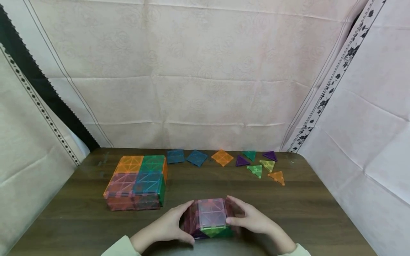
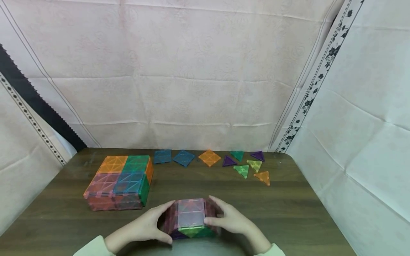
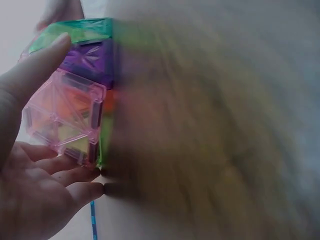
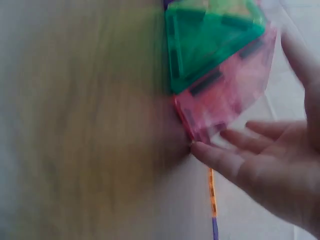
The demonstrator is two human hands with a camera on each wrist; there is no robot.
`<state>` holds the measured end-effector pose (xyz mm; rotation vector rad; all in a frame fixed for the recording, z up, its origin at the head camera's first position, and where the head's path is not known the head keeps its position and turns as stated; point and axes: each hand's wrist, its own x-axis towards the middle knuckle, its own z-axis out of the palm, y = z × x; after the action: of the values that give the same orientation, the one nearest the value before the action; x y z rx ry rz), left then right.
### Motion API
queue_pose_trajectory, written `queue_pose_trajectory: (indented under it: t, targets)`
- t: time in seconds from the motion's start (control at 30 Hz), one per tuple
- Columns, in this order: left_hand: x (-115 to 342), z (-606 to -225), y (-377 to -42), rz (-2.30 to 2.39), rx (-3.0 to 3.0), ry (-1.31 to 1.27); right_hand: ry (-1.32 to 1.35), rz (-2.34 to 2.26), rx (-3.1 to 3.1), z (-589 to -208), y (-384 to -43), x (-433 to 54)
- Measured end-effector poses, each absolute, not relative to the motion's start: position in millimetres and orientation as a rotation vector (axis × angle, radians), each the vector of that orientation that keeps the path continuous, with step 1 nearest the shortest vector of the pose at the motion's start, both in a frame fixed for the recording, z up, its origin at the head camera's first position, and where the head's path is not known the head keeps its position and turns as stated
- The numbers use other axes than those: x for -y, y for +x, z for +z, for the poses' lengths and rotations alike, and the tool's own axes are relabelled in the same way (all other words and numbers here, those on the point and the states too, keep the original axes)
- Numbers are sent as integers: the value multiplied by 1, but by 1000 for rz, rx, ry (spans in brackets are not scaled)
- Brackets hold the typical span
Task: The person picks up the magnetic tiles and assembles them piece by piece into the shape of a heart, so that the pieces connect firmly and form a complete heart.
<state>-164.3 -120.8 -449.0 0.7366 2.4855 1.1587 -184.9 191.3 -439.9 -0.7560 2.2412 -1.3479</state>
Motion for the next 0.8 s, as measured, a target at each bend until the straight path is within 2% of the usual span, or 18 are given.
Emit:
queue_pose_trajectory:
  t: [0.2,0.6,0.8]
  targets:
    - [120,-450,-164,1174,-2499,724,-593,-1313,-2317,-437,-176,-184]
    - [121,-455,-169,1208,-2571,783,-579,-1400,-2365,-439,-175,-172]
    - [122,-454,-168,1179,-2689,879,-479,-1474,-2378,-435,-173,-166]
